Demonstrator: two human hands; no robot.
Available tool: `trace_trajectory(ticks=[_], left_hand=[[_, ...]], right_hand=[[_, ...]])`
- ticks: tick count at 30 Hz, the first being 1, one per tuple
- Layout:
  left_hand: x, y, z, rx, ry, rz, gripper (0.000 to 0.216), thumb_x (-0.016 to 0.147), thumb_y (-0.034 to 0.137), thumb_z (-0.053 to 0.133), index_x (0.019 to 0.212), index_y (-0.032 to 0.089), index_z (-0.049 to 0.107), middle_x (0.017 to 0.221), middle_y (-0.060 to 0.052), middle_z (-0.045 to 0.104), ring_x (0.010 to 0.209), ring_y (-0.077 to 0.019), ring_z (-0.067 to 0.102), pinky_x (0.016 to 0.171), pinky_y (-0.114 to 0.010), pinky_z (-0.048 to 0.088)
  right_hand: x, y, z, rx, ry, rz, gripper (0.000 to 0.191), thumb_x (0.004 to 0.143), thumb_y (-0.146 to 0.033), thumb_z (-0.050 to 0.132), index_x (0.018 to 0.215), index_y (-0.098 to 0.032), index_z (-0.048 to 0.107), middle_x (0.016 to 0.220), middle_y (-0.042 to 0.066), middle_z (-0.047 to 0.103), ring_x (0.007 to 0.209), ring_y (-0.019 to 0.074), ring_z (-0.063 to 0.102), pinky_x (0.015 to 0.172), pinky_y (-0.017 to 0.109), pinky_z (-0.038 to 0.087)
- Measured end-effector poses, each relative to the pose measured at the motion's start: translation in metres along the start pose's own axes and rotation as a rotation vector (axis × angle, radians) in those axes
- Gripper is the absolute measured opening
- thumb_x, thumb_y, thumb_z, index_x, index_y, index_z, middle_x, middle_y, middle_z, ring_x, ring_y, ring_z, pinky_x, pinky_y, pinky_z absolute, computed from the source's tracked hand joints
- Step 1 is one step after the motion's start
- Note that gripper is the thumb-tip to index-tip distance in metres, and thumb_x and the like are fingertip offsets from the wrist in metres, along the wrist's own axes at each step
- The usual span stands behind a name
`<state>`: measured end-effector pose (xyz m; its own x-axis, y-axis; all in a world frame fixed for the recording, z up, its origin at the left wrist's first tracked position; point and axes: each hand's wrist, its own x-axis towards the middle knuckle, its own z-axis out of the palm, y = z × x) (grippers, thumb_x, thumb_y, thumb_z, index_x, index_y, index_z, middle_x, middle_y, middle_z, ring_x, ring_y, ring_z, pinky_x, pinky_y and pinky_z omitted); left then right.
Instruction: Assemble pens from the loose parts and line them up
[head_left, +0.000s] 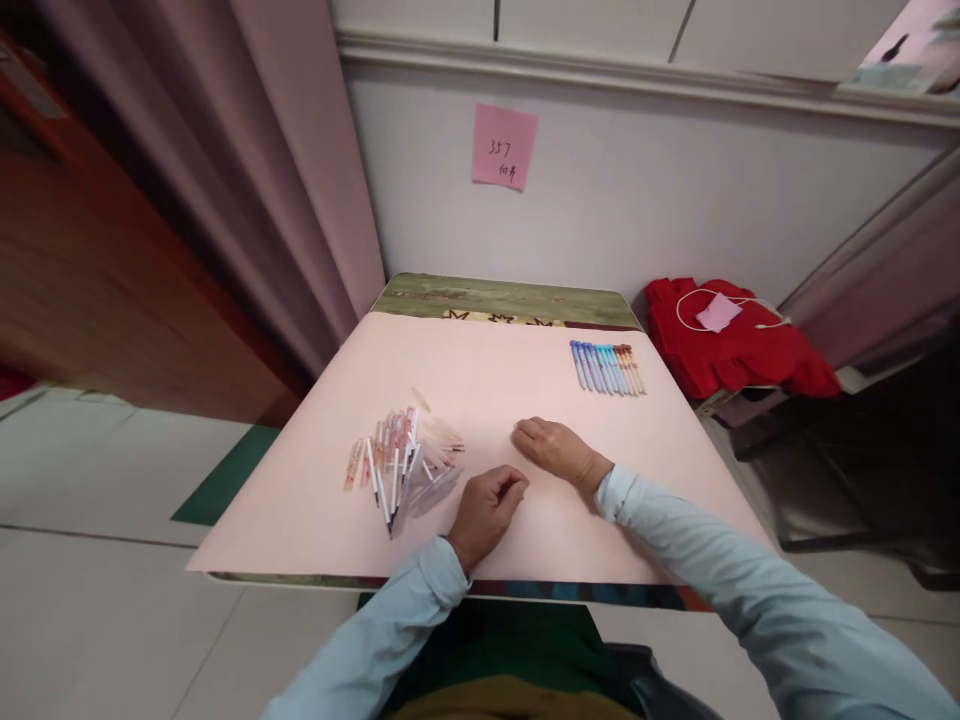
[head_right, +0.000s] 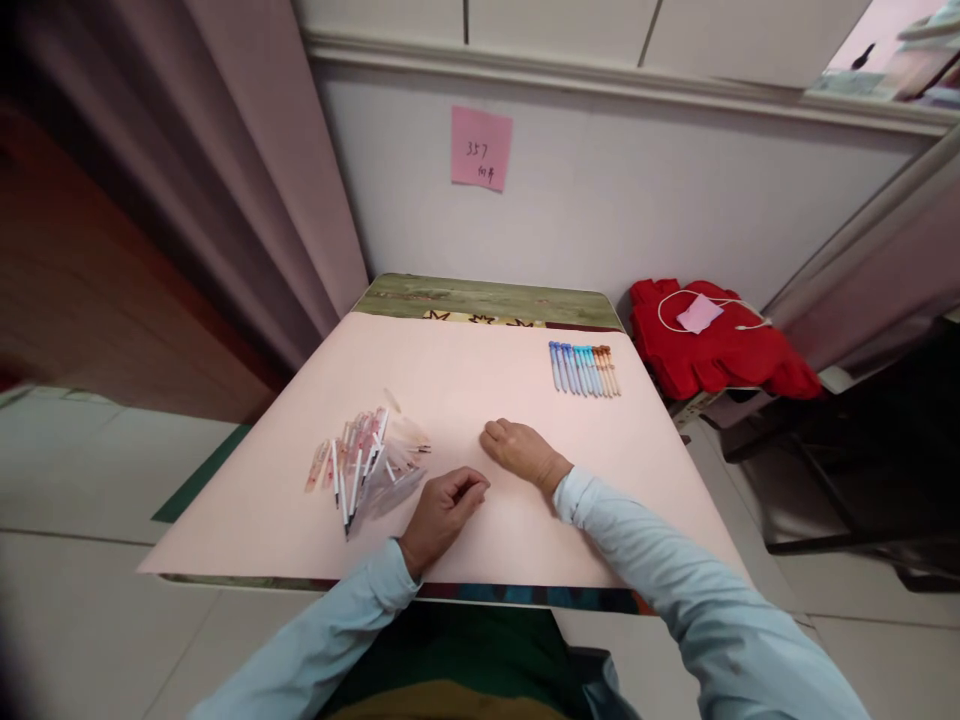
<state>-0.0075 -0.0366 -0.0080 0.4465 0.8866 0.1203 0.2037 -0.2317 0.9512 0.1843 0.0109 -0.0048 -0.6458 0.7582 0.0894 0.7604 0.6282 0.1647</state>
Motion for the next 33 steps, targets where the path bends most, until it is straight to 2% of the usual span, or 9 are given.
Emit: trace_trajectory(ticks=[4, 8, 12, 13, 17, 21, 27, 33], left_hand=[[0.0, 0.002, 0.0, 0.003, 0.005, -0.004, 0.018, 0.088, 0.029, 0.054, 0.082, 0.018, 0.067, 0.072, -0.002, 0.065, 0.067, -0.0151, 0.059, 0.063, -0.024, 0.045], [0.001, 0.002, 0.0, 0.004, 0.004, -0.014, 0.018, 0.089, 0.027, 0.054, 0.081, 0.018, 0.067, 0.072, -0.002, 0.066, 0.069, -0.0157, 0.06, 0.065, -0.025, 0.046], [0.002, 0.001, -0.001, 0.026, 0.002, -0.019, 0.019, 0.089, 0.027, 0.054, 0.08, 0.018, 0.068, 0.073, -0.003, 0.066, 0.07, -0.0163, 0.061, 0.065, -0.025, 0.045], [0.003, 0.001, -0.002, 0.025, 0.001, -0.018, 0.019, 0.089, 0.027, 0.054, 0.081, 0.019, 0.068, 0.073, -0.003, 0.066, 0.07, -0.0164, 0.061, 0.065, -0.025, 0.045], [0.002, 0.004, -0.003, 0.022, -0.01, -0.025, 0.018, 0.09, 0.024, 0.052, 0.08, 0.018, 0.066, 0.075, -0.004, 0.066, 0.072, -0.0162, 0.061, 0.066, -0.025, 0.044], [0.002, 0.006, -0.003, 0.038, -0.012, -0.043, 0.018, 0.09, 0.022, 0.051, 0.08, 0.018, 0.065, 0.075, -0.003, 0.066, 0.072, -0.0155, 0.06, 0.066, -0.025, 0.043], [0.001, 0.003, -0.003, 0.03, -0.018, -0.05, 0.018, 0.09, 0.02, 0.05, 0.079, 0.018, 0.064, 0.075, -0.002, 0.065, 0.073, -0.0147, 0.06, 0.069, -0.025, 0.042], [0.0, 0.003, -0.002, 0.026, 0.004, -0.043, 0.017, 0.09, 0.019, 0.052, 0.08, 0.018, 0.065, 0.076, -0.003, 0.067, 0.073, -0.0149, 0.061, 0.068, -0.025, 0.042]], right_hand=[[0.006, 0.007, 0.002, 0.015, 0.012, -0.048, 0.015, 0.096, -0.011, 0.044, 0.097, -0.014, 0.059, 0.094, 0.01, 0.06, 0.083, 0.0224, 0.053, 0.071, 0.034, 0.045], [0.032, 0.03, 0.005, 0.201, 0.115, 0.117, 0.016, 0.096, -0.013, 0.044, 0.095, -0.015, 0.06, 0.09, 0.009, 0.062, 0.082, 0.0205, 0.054, 0.075, 0.031, 0.044], [0.093, 0.069, 0.005, 0.503, 0.243, 0.467, 0.017, 0.088, -0.01, 0.05, 0.096, -0.017, 0.063, 0.095, 0.006, 0.067, 0.086, 0.0175, 0.059, 0.082, 0.027, 0.043], [0.111, 0.078, 0.005, 0.511, 0.251, 0.518, 0.019, 0.088, -0.011, 0.049, 0.098, -0.016, 0.064, 0.095, 0.006, 0.068, 0.085, 0.0172, 0.06, 0.081, 0.027, 0.043], [0.177, 0.097, 0.013, 0.505, 0.267, 0.627, 0.027, 0.087, -0.012, 0.046, 0.108, -0.015, 0.063, 0.098, 0.006, 0.07, 0.087, 0.0182, 0.062, 0.08, 0.028, 0.044], [0.216, 0.092, 0.029, 0.479, 0.257, 0.678, 0.028, 0.088, -0.013, 0.045, 0.109, -0.017, 0.063, 0.101, 0.009, 0.071, 0.09, 0.0209, 0.062, 0.079, 0.03, 0.044], [0.22, 0.076, 0.05, 0.435, 0.216, 0.606, 0.024, 0.091, -0.016, 0.046, 0.106, -0.021, 0.065, 0.106, 0.01, 0.07, 0.096, 0.0228, 0.061, 0.081, 0.031, 0.043], [0.208, 0.083, 0.051, 0.419, 0.177, 0.516, 0.027, 0.091, -0.019, 0.051, 0.115, -0.02, 0.063, 0.111, 0.007, 0.068, 0.098, 0.0199, 0.06, 0.086, 0.029, 0.044]])
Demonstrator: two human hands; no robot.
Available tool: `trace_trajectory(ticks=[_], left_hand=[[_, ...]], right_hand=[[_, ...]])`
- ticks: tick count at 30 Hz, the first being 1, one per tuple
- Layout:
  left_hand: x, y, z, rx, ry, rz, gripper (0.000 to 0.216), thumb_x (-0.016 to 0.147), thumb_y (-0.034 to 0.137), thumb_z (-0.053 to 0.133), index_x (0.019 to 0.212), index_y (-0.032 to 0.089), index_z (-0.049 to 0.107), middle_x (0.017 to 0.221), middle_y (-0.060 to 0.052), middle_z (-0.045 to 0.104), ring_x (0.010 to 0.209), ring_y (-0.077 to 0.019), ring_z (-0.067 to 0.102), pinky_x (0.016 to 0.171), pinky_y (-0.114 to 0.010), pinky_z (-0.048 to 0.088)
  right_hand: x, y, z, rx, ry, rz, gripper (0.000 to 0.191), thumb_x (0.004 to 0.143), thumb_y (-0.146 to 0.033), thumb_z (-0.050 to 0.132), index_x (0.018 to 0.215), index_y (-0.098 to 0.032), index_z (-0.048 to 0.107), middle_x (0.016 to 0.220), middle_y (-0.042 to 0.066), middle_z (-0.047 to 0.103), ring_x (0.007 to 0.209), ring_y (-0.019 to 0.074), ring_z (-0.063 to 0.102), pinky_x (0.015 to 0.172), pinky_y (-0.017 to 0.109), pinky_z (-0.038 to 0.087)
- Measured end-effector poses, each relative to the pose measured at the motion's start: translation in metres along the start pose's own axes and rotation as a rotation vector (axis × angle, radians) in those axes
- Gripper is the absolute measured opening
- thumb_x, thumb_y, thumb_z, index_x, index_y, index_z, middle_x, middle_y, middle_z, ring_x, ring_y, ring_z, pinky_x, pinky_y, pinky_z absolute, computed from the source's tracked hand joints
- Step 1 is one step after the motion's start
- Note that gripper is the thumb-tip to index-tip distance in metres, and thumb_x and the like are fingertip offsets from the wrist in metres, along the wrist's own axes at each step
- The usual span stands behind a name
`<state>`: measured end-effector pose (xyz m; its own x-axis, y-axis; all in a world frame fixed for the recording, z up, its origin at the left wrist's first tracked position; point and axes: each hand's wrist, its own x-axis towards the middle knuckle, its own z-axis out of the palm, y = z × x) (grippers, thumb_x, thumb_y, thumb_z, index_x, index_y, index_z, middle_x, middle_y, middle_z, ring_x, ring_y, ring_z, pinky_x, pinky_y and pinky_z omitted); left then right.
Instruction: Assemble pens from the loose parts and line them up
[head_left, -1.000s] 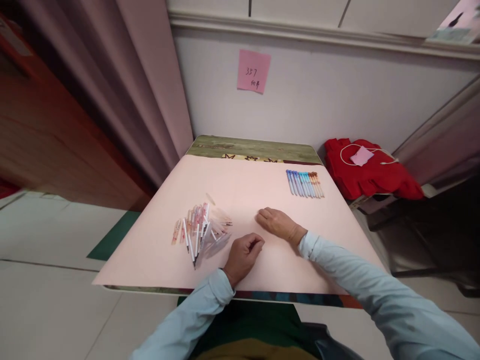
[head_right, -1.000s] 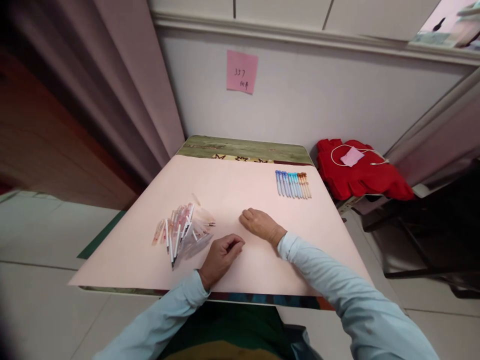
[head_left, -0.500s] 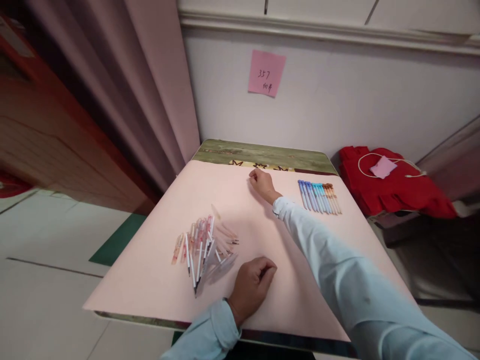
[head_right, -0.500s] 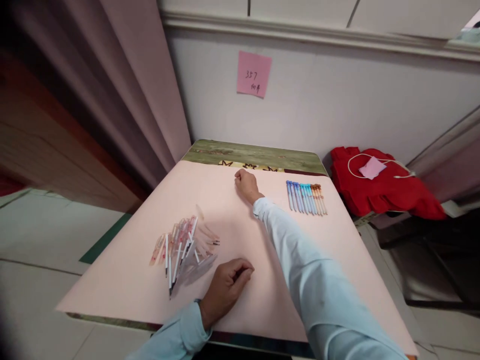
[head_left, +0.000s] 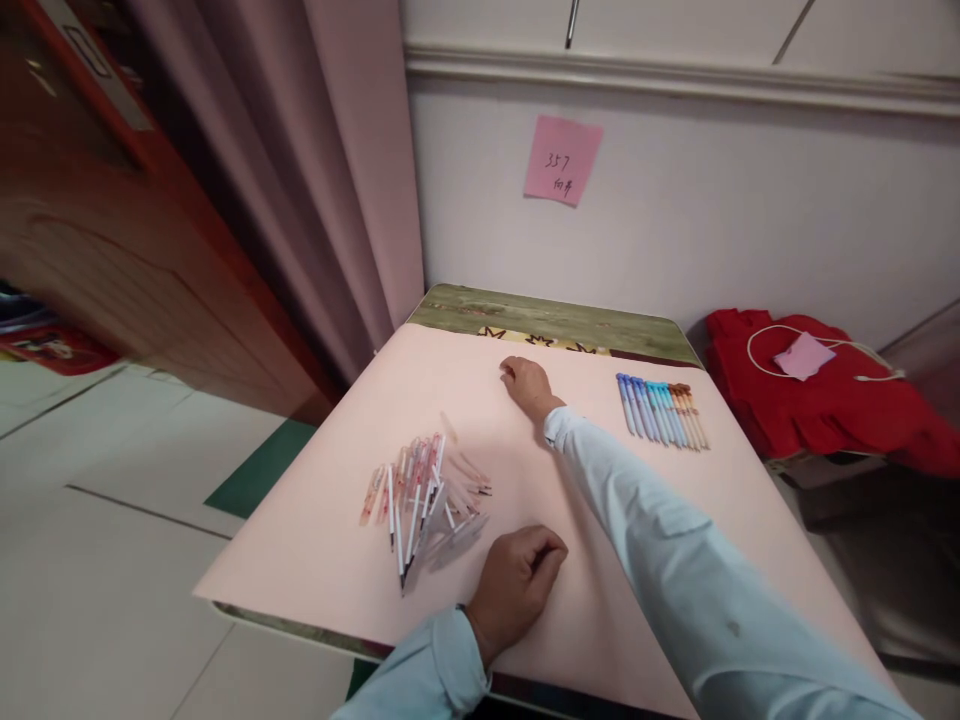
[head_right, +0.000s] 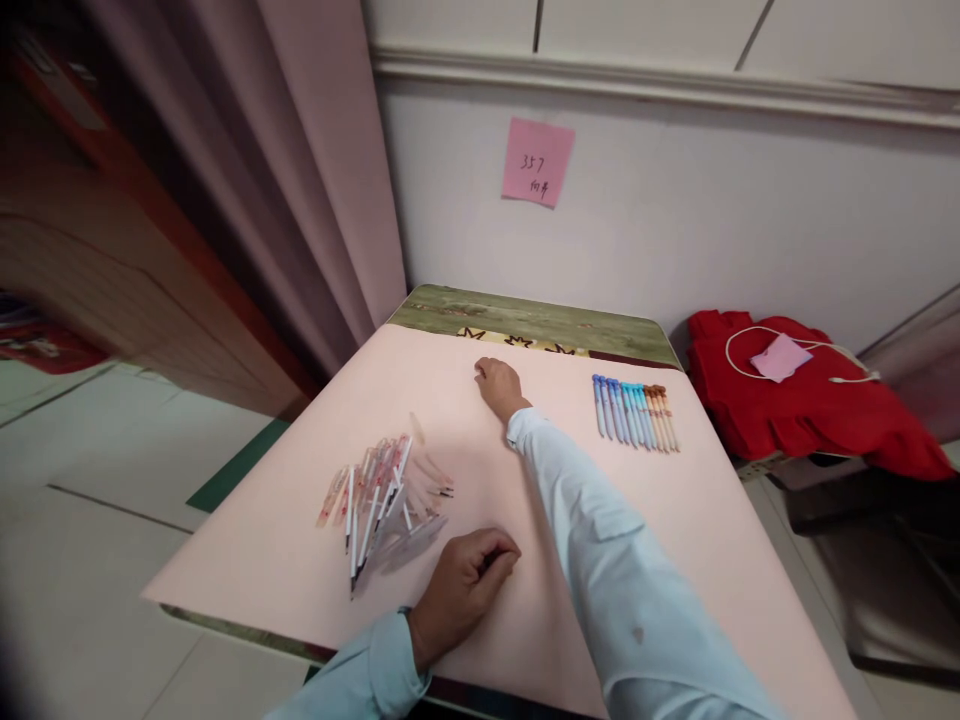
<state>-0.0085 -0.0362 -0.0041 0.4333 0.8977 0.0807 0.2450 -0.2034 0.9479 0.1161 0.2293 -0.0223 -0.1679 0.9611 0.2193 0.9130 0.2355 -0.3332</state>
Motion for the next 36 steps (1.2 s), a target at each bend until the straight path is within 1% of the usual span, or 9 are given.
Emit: trace_trajectory(ticks=[6, 11, 16, 21, 25, 27, 29, 32, 36], left_hand=[[-0.001, 0.0, 0.002, 0.046, 0.018, 0.0, 0.017, 0.089, 0.019, 0.052, 0.079, 0.018, 0.065, 0.075, -0.003, 0.067, 0.073, -0.015, 0.061, 0.068, -0.025, 0.042], [-0.001, 0.0, 0.004, 0.047, 0.027, 0.013, 0.017, 0.088, 0.018, 0.052, 0.079, 0.017, 0.065, 0.075, -0.003, 0.066, 0.073, -0.0146, 0.06, 0.068, -0.025, 0.042], [-0.001, 0.0, 0.006, 0.062, 0.034, 0.026, 0.016, 0.087, 0.017, 0.052, 0.078, 0.018, 0.065, 0.074, -0.002, 0.066, 0.071, -0.0144, 0.059, 0.067, -0.025, 0.042], [0.0, -0.001, 0.005, 0.041, 0.042, 0.037, 0.016, 0.087, 0.018, 0.052, 0.078, 0.017, 0.065, 0.074, -0.002, 0.066, 0.07, -0.0143, 0.059, 0.066, -0.025, 0.042], [0.0, -0.003, 0.004, 0.017, 0.043, 0.048, 0.014, 0.087, 0.018, 0.054, 0.078, 0.016, 0.065, 0.074, -0.003, 0.066, 0.071, -0.0145, 0.06, 0.067, -0.025, 0.043], [-0.001, -0.002, 0.004, -0.013, 0.044, 0.048, 0.015, 0.088, 0.019, 0.054, 0.08, 0.016, 0.066, 0.074, -0.003, 0.066, 0.07, -0.0144, 0.06, 0.067, -0.025, 0.044], [-0.003, 0.001, 0.005, -0.041, 0.063, 0.047, 0.016, 0.089, 0.021, 0.053, 0.081, 0.016, 0.065, 0.073, -0.003, 0.065, 0.068, -0.0141, 0.06, 0.065, -0.025, 0.045], [-0.008, 0.011, 0.003, 0.011, 0.125, 0.09, 0.016, 0.091, 0.023, 0.052, 0.086, 0.017, 0.066, 0.078, -0.004, 0.068, 0.072, -0.0145, 0.062, 0.069, -0.025, 0.047], [-0.017, 0.025, -0.016, 0.246, 0.243, 0.206, 0.015, 0.091, 0.025, 0.054, 0.097, 0.019, 0.067, 0.089, -0.007, 0.07, 0.08, -0.0165, 0.064, 0.077, -0.029, 0.05]], right_hand=[[0.004, 0.001, -0.009, -0.034, -0.072, -0.06, 0.027, 0.089, -0.016, 0.053, 0.111, -0.017, 0.069, 0.109, 0.01, 0.067, 0.095, 0.0201, 0.061, 0.087, 0.028, 0.043], [0.0, -0.007, -0.008, -0.066, -0.101, -0.067, 0.03, 0.094, -0.014, 0.044, 0.103, -0.013, 0.072, 0.107, 0.016, 0.066, 0.095, 0.0217, 0.06, 0.086, 0.03, 0.042], [-0.006, -0.009, -0.009, -0.052, -0.093, -0.059, 0.032, 0.092, -0.012, 0.043, 0.103, -0.011, 0.073, 0.106, 0.018, 0.067, 0.097, 0.023, 0.061, 0.089, 0.03, 0.042], [-0.014, -0.004, -0.028, 0.021, -0.024, 0.002, 0.029, 0.09, -0.016, 0.048, 0.108, -0.013, 0.071, 0.11, 0.015, 0.07, 0.101, 0.0225, 0.063, 0.091, 0.03, 0.043], [-0.058, -0.007, -0.044, 0.153, 0.037, 0.059, 0.031, 0.093, -0.027, 0.044, 0.108, -0.017, 0.07, 0.102, 0.008, 0.073, 0.09, 0.0179, 0.067, 0.082, 0.027, 0.049], [-0.094, -0.014, -0.048, 0.475, 0.058, 0.112, 0.031, 0.092, -0.033, 0.048, 0.107, -0.017, 0.069, 0.087, 0.005, 0.074, 0.072, 0.0155, 0.067, 0.07, 0.024, 0.05], [-0.132, -0.02, -0.049, 0.672, 0.017, 0.165, 0.031, 0.089, -0.039, 0.052, 0.098, -0.017, 0.071, 0.072, 0.003, 0.071, 0.057, 0.0141, 0.063, 0.058, 0.023, 0.048], [-0.177, -0.028, -0.044, 0.76, 0.003, 0.214, 0.031, 0.086, -0.045, 0.056, 0.085, -0.018, 0.072, 0.063, 0.001, 0.068, 0.052, 0.0142, 0.059, 0.05, 0.023, 0.044], [-0.199, -0.03, -0.034, 0.836, 0.024, 0.26, 0.032, 0.084, -0.048, 0.056, 0.084, -0.019, 0.072, 0.06, 0.001, 0.065, 0.05, 0.015, 0.057, 0.047, 0.024, 0.043]])
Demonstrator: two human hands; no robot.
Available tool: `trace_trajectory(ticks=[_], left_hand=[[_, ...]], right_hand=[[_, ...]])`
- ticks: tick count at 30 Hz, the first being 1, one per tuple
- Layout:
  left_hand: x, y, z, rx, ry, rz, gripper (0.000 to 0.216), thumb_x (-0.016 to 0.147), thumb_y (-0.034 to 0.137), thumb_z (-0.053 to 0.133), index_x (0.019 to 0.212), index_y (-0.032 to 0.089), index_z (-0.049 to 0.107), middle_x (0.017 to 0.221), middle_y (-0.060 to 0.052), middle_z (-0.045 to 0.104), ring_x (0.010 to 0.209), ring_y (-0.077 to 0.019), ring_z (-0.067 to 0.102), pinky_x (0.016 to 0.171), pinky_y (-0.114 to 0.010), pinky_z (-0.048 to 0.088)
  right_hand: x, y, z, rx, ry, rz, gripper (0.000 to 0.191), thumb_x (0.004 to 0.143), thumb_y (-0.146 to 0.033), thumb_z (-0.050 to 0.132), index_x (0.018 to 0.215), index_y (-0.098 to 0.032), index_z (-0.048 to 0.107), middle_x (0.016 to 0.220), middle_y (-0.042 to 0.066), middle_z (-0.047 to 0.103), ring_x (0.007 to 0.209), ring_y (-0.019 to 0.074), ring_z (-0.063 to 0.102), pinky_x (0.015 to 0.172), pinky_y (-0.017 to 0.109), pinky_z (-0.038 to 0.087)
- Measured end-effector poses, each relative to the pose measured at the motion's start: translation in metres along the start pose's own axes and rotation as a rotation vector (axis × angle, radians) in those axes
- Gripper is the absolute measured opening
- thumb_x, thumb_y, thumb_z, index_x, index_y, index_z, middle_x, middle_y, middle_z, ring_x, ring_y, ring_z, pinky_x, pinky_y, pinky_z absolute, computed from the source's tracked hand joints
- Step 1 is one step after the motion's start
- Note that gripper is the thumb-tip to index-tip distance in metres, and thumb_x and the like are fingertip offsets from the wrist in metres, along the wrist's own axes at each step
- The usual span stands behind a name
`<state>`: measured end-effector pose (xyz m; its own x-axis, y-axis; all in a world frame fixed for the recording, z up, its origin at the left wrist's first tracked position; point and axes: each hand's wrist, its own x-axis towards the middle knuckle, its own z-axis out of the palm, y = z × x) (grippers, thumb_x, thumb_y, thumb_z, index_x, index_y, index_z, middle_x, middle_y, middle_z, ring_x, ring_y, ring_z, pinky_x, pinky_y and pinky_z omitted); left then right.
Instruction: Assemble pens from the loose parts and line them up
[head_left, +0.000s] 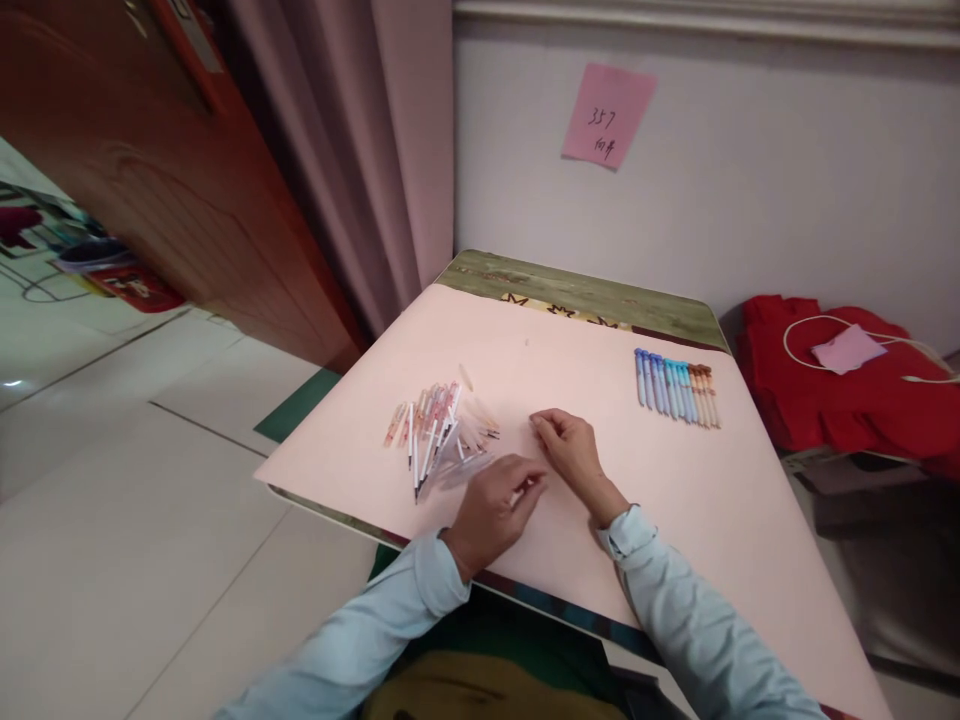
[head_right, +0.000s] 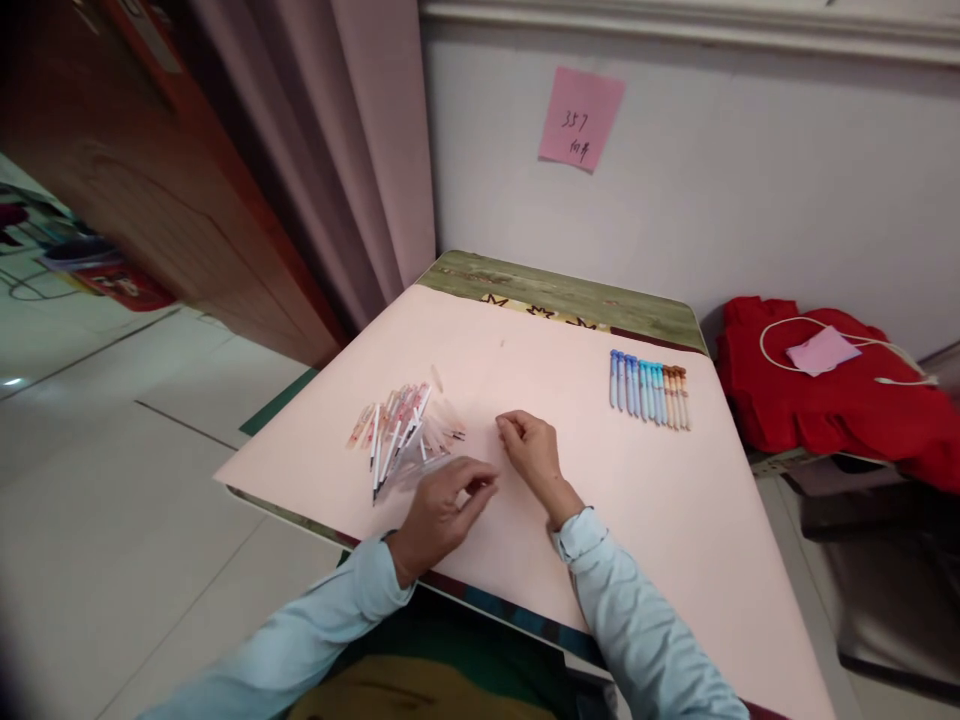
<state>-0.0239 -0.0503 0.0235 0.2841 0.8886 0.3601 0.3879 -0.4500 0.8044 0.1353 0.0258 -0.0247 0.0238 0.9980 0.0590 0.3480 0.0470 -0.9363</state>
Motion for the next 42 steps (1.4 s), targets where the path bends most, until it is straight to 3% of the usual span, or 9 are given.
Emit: trace_trajectory(ticks=[3, 7, 11, 18, 22, 28, 36, 42], left_hand=[[0.003, -0.006, -0.036, 0.206, 0.238, -0.049, 0.015, 0.089, 0.028, 0.057, 0.093, 0.019, 0.069, 0.092, -0.007, 0.071, 0.087, -0.0184, 0.063, 0.083, -0.032, 0.05], [0.005, -0.033, -0.093, 0.215, 0.552, -0.322, 0.018, 0.081, 0.032, 0.065, 0.089, 0.017, 0.07, 0.082, -0.004, 0.069, 0.073, -0.0153, 0.06, 0.071, -0.027, 0.049], [0.001, -0.062, -0.119, 0.026, 0.609, -0.509, 0.022, 0.073, 0.035, 0.07, 0.084, 0.015, 0.07, 0.074, -0.001, 0.066, 0.065, -0.0124, 0.057, 0.063, -0.024, 0.047], [-0.003, -0.078, -0.123, 0.036, 0.65, -0.567, 0.029, 0.073, 0.038, 0.067, 0.09, 0.015, 0.071, 0.079, -0.002, 0.068, 0.062, -0.0121, 0.055, 0.059, -0.024, 0.045], [-0.008, -0.072, -0.134, 0.13, 0.559, -0.578, 0.028, 0.073, 0.04, 0.066, 0.084, 0.015, 0.07, 0.074, -0.002, 0.065, 0.062, -0.0126, 0.053, 0.059, -0.024, 0.042], [-0.02, -0.068, -0.13, 0.147, 0.186, -0.634, 0.03, 0.07, 0.047, 0.067, 0.074, 0.018, 0.068, 0.063, 0.001, 0.061, 0.059, -0.014, 0.052, 0.056, -0.025, 0.039], [-0.008, -0.059, -0.112, 0.394, 0.057, -0.681, 0.026, 0.076, 0.045, 0.06, 0.07, 0.021, 0.068, 0.061, 0.0, 0.063, 0.06, -0.0174, 0.056, 0.056, -0.027, 0.034], [-0.005, -0.061, -0.106, 0.424, 0.024, -0.722, 0.024, 0.074, 0.042, 0.059, 0.066, 0.021, 0.068, 0.061, -0.001, 0.066, 0.062, -0.0191, 0.058, 0.056, -0.027, 0.033]], right_hand=[[0.0, 0.003, 0.001, 0.001, 0.024, -0.009, 0.033, 0.086, -0.048, 0.054, 0.086, -0.02, 0.072, 0.062, 0.001, 0.066, 0.053, 0.0155, 0.057, 0.05, 0.025, 0.044], [-0.002, -0.002, 0.0, -0.074, 0.027, -0.076, 0.032, 0.087, -0.046, 0.053, 0.086, -0.021, 0.073, 0.065, 0.001, 0.067, 0.059, 0.0167, 0.059, 0.058, 0.026, 0.045], [-0.005, -0.003, -0.001, -0.113, 0.03, -0.101, 0.03, 0.088, -0.043, 0.052, 0.086, -0.022, 0.073, 0.068, 0.001, 0.069, 0.062, 0.0168, 0.06, 0.061, 0.026, 0.045], [-0.005, 0.007, 0.002, -0.18, 0.037, -0.169, 0.027, 0.089, -0.039, 0.052, 0.088, -0.023, 0.073, 0.072, 0.0, 0.07, 0.063, 0.0168, 0.06, 0.061, 0.026, 0.044], [-0.007, 0.005, 0.002, -0.204, 0.043, -0.168, 0.025, 0.089, -0.038, 0.052, 0.087, -0.024, 0.073, 0.073, 0.0, 0.071, 0.064, 0.0167, 0.061, 0.062, 0.026, 0.044], [-0.01, -0.002, 0.003, -0.243, 0.051, -0.158, 0.027, 0.089, -0.04, 0.052, 0.086, -0.024, 0.073, 0.071, 0.001, 0.071, 0.061, 0.017, 0.061, 0.06, 0.027, 0.044], [-0.01, -0.003, 0.004, -0.246, 0.049, -0.14, 0.027, 0.089, -0.041, 0.053, 0.086, -0.024, 0.073, 0.069, 0.0, 0.07, 0.06, 0.0166, 0.06, 0.06, 0.026, 0.044], [-0.009, 0.001, 0.003, -0.233, 0.048, -0.155, 0.027, 0.09, -0.04, 0.052, 0.086, -0.024, 0.073, 0.071, 0.0, 0.071, 0.06, 0.0163, 0.06, 0.059, 0.026, 0.044]])
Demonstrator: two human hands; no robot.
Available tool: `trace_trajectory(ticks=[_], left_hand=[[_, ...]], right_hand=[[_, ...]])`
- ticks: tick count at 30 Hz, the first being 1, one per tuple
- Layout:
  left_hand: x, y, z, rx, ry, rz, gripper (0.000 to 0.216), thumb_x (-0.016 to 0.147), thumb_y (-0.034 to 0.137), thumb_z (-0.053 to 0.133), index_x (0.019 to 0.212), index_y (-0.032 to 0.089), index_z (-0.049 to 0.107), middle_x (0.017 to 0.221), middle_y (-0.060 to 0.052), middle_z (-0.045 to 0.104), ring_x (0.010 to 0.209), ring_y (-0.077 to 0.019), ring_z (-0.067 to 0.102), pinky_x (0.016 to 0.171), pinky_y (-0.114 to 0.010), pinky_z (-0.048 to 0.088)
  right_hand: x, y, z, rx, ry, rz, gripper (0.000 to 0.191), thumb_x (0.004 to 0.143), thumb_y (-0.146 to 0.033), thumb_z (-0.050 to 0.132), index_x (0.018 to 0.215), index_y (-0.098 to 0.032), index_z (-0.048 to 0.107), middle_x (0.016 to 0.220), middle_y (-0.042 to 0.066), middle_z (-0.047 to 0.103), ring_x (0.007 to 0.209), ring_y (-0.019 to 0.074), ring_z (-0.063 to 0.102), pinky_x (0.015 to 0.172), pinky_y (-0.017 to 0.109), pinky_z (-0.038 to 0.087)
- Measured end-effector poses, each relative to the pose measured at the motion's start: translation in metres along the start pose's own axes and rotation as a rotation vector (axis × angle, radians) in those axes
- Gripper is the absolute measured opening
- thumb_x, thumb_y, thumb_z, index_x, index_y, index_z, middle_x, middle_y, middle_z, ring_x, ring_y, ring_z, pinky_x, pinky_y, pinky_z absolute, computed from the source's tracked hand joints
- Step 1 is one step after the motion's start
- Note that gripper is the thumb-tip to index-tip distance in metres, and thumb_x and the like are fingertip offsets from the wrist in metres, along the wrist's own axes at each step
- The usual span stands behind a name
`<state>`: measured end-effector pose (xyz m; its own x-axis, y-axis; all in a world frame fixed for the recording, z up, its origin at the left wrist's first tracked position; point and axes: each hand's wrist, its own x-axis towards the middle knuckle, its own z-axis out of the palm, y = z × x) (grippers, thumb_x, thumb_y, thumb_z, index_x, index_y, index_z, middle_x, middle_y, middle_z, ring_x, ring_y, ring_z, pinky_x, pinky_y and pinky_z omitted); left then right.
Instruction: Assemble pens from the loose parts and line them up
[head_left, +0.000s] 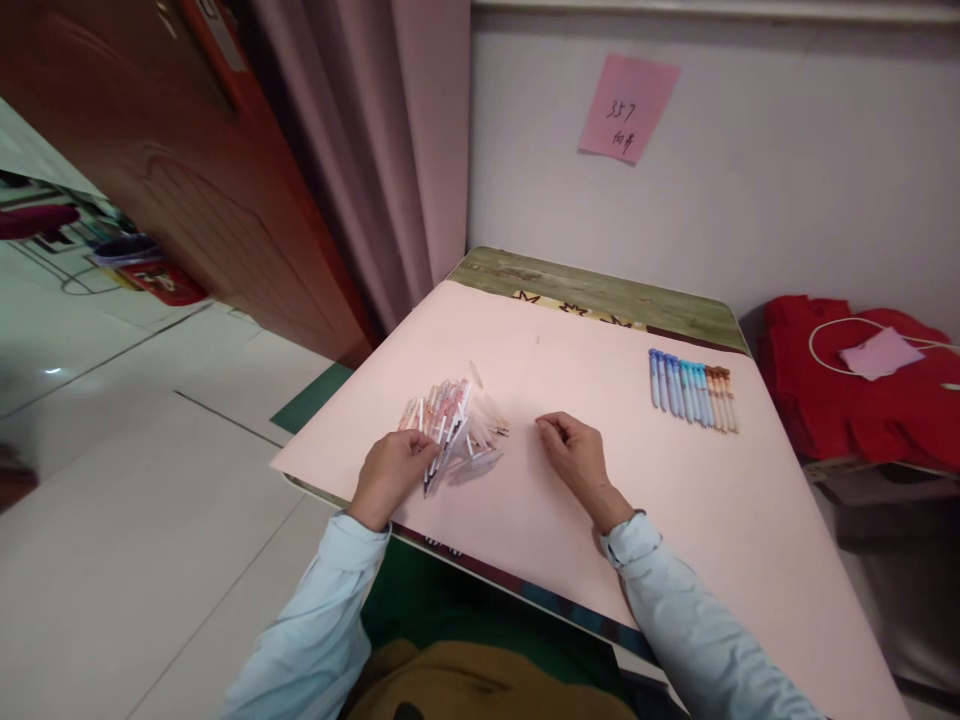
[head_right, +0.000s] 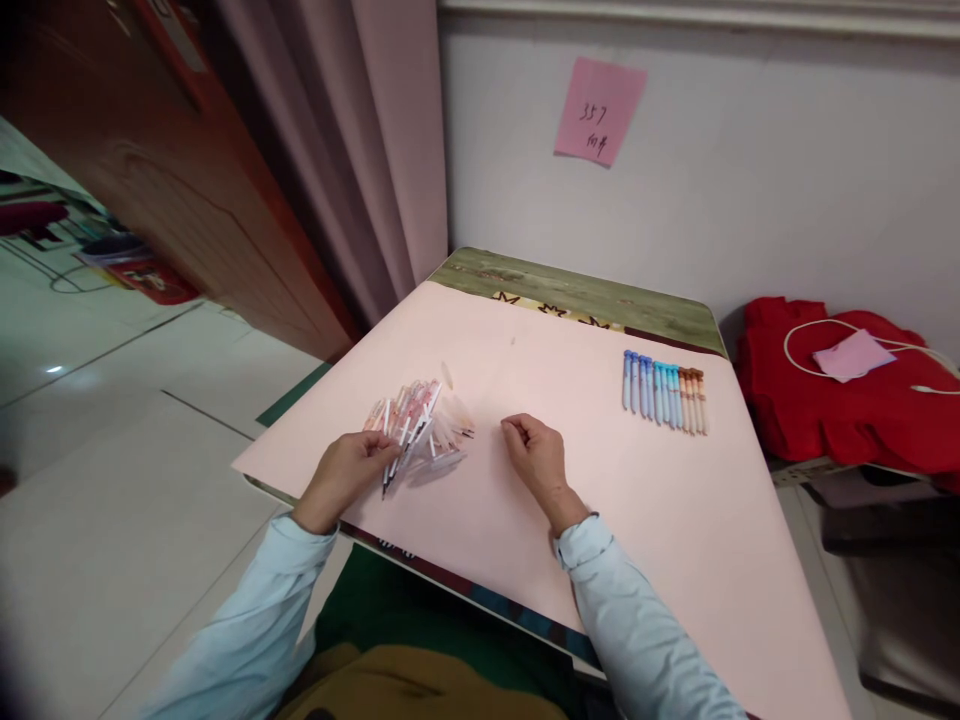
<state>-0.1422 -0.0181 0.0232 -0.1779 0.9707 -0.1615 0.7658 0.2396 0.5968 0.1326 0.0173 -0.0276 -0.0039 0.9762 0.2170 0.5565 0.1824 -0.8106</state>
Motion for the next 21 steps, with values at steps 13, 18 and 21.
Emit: trace_trajectory(ticks=[13, 18, 21], left_hand=[[-0.011, 0.033, -0.002, -0.189, 0.17, 0.097, 0.025, 0.079, 0.044, 0.059, 0.077, 0.02, 0.066, 0.055, 0.003, 0.057, 0.053, -0.0142, 0.052, 0.054, -0.026, 0.036], [-0.024, 0.077, 0.027, 0.05, 0.046, 0.284, 0.018, 0.085, 0.035, 0.056, 0.08, 0.021, 0.067, 0.068, -0.001, 0.068, 0.064, -0.0179, 0.062, 0.059, -0.028, 0.038], [-0.032, 0.094, 0.045, 0.151, -0.008, 0.383, 0.019, 0.089, 0.031, 0.051, 0.085, 0.02, 0.067, 0.074, -0.004, 0.07, 0.069, -0.0202, 0.065, 0.06, -0.029, 0.038]], right_hand=[[-0.003, -0.007, -0.001, 0.291, 0.015, 0.032, 0.029, 0.086, -0.046, 0.058, 0.087, -0.02, 0.072, 0.067, 0.002, 0.066, 0.059, 0.0152, 0.058, 0.056, 0.026, 0.048], [-0.008, -0.02, 0.001, 0.512, -0.17, 0.064, 0.03, 0.082, -0.047, 0.064, 0.093, -0.021, 0.073, 0.069, 0.001, 0.065, 0.054, 0.0129, 0.055, 0.05, 0.024, 0.046], [-0.009, -0.027, 0.002, 0.604, -0.22, 0.085, 0.028, 0.081, -0.046, 0.066, 0.09, -0.02, 0.072, 0.065, -0.001, 0.063, 0.05, 0.0114, 0.052, 0.048, 0.024, 0.045]])
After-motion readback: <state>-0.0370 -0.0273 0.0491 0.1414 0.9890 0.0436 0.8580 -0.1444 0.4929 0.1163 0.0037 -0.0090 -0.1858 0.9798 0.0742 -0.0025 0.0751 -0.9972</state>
